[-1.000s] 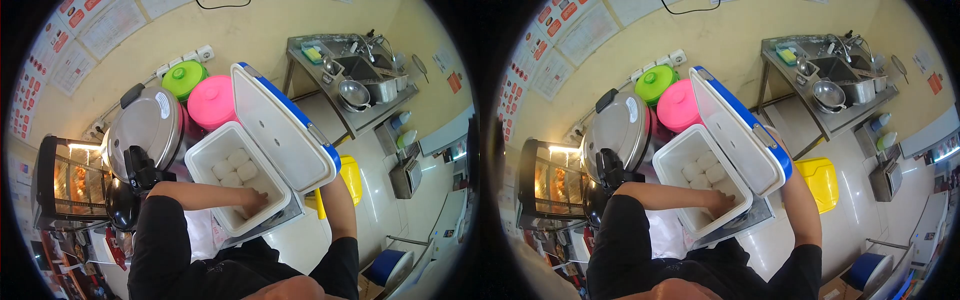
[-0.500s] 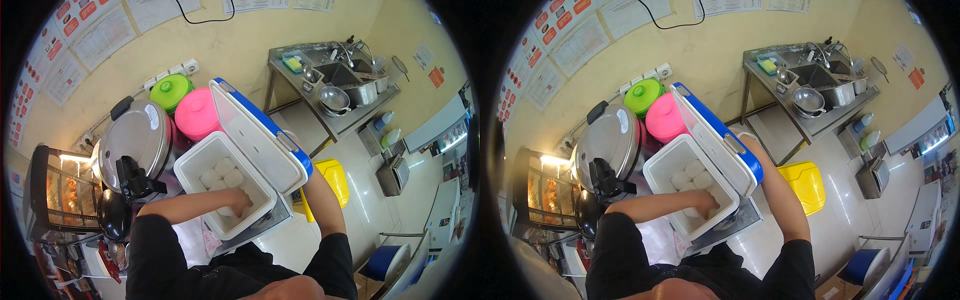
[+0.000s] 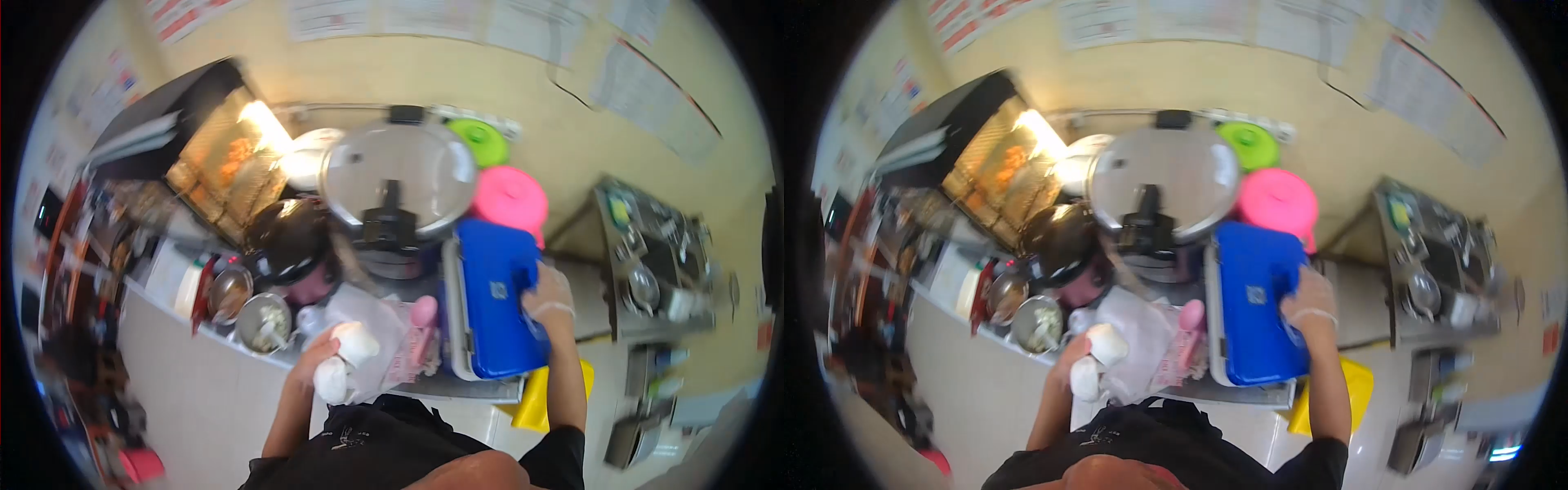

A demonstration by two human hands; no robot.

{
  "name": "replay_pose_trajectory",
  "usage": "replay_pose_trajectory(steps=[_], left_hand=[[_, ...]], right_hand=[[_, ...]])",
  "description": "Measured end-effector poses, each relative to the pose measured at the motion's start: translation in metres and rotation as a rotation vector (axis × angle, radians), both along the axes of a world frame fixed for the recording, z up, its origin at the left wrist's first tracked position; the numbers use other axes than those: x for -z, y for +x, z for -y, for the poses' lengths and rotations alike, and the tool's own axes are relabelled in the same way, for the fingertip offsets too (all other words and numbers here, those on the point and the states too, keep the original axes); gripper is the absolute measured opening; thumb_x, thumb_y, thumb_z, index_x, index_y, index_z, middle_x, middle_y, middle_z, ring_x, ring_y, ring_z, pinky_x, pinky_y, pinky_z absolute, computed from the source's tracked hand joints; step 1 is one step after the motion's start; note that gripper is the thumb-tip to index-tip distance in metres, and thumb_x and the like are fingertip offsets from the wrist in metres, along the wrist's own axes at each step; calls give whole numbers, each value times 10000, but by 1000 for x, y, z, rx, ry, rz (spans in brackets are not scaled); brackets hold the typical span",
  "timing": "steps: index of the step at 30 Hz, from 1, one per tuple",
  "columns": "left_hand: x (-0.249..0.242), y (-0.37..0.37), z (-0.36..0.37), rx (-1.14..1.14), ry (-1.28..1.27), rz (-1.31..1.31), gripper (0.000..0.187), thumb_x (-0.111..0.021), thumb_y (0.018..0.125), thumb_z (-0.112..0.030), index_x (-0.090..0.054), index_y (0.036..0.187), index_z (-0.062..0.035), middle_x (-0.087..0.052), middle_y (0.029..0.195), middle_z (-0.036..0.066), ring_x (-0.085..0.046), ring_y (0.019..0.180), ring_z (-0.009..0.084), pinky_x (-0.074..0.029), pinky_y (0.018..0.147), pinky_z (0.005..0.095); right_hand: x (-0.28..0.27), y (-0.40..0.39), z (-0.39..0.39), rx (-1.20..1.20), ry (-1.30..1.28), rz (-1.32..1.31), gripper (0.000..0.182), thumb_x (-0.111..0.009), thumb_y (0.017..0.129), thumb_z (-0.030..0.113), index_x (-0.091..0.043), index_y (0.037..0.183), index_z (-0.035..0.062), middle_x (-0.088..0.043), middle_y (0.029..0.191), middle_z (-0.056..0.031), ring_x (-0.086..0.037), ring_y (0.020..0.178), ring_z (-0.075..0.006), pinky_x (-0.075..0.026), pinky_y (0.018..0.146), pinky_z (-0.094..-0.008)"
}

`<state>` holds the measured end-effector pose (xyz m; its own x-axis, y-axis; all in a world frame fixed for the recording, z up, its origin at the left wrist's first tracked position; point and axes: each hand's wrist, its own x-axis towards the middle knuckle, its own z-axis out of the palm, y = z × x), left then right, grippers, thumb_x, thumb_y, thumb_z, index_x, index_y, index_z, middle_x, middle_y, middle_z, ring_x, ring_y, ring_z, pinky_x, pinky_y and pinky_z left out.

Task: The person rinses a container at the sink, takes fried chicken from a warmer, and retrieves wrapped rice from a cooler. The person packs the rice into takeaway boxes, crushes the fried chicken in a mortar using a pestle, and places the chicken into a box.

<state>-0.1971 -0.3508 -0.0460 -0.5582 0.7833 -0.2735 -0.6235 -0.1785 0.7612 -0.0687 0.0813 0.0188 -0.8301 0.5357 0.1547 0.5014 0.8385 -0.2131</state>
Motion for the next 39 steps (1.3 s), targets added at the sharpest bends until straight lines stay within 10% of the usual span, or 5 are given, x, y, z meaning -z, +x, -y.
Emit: replay_pose_trajectory(steps=[8,14,26,35,39], left_hand=[[31,65,170,-398,-76,263,556,-569,940,-456,-529,1273,-13,-650,984,69,-652,749,140,-550,639,297],[46,72,309,-332,-92,145,517,-580,950,-394,-518,1301,-20,-635,1066,48,-613,863,124,-512,737,285],[107,20,576,-722,-136,255,552,-518,986,-355,-393,1385,6,-582,1178,130,-611,959,178,-523,789,330],[100,-151,719,-609,-47,177,459,-459,1006,-372,-450,1343,-60,-692,1012,188,-673,822,209,-554,709,329],[111,-191,823,-818,60,494,422,-424,1008,-406,-561,1190,-51,-691,956,158,-678,821,234,-570,704,357]], right_hand=[[-16,-43,152,-266,128,-227,502,-617,858,192,-527,1316,9,-571,1283,-230,-548,1179,-387,-420,1016,-443],[68,-94,473,-920,-1237,287,469,-622,905,165,-514,1344,39,-606,1226,-107,-607,993,-160,-539,797,-329],[149,-187,805,-272,-1862,807,313,-580,916,200,-517,1219,153,-616,1020,-14,-615,840,-134,-508,642,-273],[160,-360,898,5,-2134,33,249,-547,887,266,-593,1061,95,-646,896,-63,-655,773,-195,-544,606,-343],[131,-439,868,-149,-1220,182,476,-675,831,398,-665,1133,31,-657,1089,-140,-621,874,-184,-530,693,-361]])
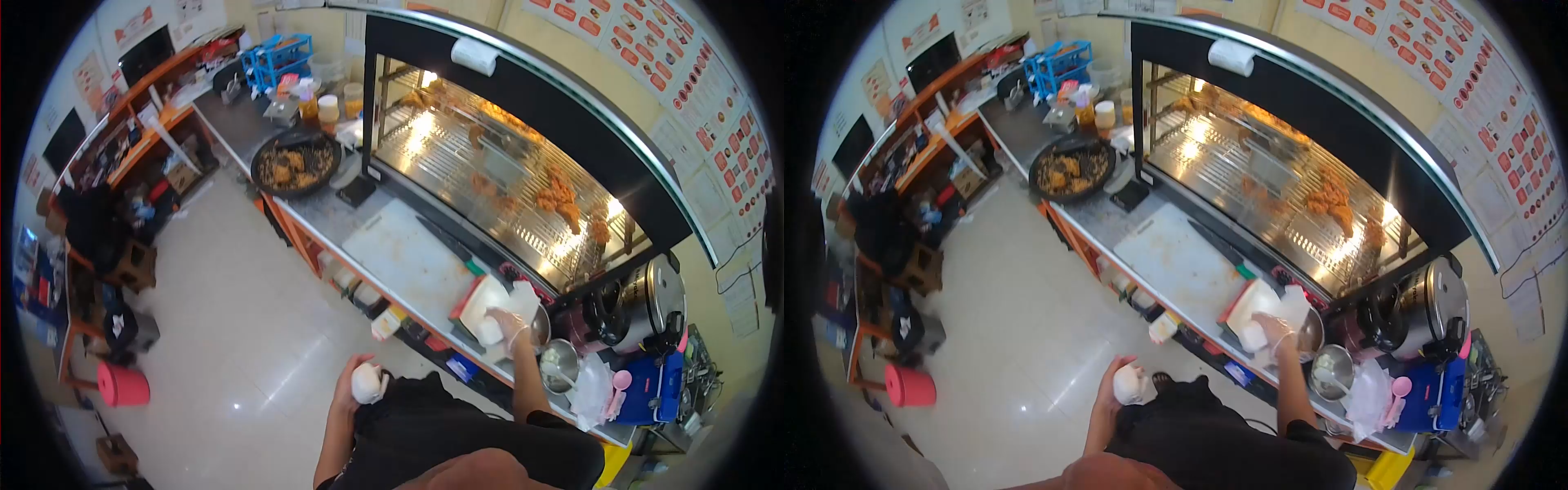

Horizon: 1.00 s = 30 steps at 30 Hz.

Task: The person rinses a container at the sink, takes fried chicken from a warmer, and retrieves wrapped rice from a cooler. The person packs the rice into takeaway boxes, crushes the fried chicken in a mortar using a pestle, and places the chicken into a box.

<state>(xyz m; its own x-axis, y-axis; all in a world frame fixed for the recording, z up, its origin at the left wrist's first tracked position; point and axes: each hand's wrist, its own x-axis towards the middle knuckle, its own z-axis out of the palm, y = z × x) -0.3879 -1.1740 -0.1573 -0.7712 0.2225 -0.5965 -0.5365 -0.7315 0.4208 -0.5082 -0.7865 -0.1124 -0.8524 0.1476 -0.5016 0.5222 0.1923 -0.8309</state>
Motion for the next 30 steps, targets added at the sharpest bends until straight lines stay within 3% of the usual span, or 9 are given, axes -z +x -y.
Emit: replay_pose_trajectory(steps=[3,6,8,11,12,16,23,27,30], left_hand=[[24,-24,73,-197,48,125,467,-467,961,-504,-620,1024,-67,-677,873,127,-674,776,241,-573,657,357],[67,-51,148,-201,400,96,470,-531,901,-559,-630,954,-102,-667,837,102,-666,732,226,-564,607,372],[63,-83,188,-230,349,133,444,-562,877,-559,-626,942,-125,-662,814,79,-656,695,208,-551,574,364],[38,-114,245,-317,211,228,401,-594,853,-555,-625,927,-162,-654,775,25,-627,618,182,-520,538,327],[39,-125,270,-344,182,231,398,-597,850,-556,-626,922,-165,-654,769,18,-625,614,181,-517,537,323],[47,-167,363,-420,105,264,384,-606,842,-557,-625,872,-175,-649,737,-5,-618,602,175,-503,537,308],[29,-289,461,-483,18,267,423,-637,803,-589,-604,872,-174,-602,709,0,-592,628,182,-501,566,301],[9,-381,470,-470,-67,340,447,-624,795,-624,-588,896,-190,-579,726,-14,-591,696,187,-488,600,305],[44,-458,498,-365,50,215,336,-604,845,-554,-618,920,-227,-624,774,-35,-606,718,148,-497,666,318]], right_hand=[[0,-47,4,-181,326,389,535,-714,791,467,-705,1089,23,-640,1182,-154,-624,943,-207,-526,724,-386],[101,-92,-13,-265,591,386,632,-735,735,540,-709,1083,13,-659,1136,-170,-626,991,-246,-513,786,-440],[65,-91,28,-549,753,347,477,-639,809,565,-729,1110,207,-677,1127,-127,-638,985,-213,-517,804,-392],[124,-95,21,-266,728,568,346,-630,860,388,-711,1130,187,-674,1155,-106,-653,1019,-228,-522,856,-367],[150,-87,-3,-443,860,437,332,-618,866,346,-699,1146,185,-674,1150,-109,-653,1020,-236,-527,860,-370],[88,-58,51,-524,983,367,327,-522,916,277,-665,1170,128,-644,1207,-135,-613,1115,-291,-473,966,-383],[23,-37,108,-219,972,186,291,-511,912,208,-660,1142,110,-650,1190,-130,-614,1099,-307,-464,983,-388],[-1,-54,153,-56,1004,-141,269,-520,900,173,-663,1119,108,-658,1169,-123,-622,1073,-309,-467,977,-390],[-10,-76,197,-107,1256,-471,255,-526,892,147,-665,1102,106,-665,1153,-117,-628,1053,-311,-469,972,-391]])
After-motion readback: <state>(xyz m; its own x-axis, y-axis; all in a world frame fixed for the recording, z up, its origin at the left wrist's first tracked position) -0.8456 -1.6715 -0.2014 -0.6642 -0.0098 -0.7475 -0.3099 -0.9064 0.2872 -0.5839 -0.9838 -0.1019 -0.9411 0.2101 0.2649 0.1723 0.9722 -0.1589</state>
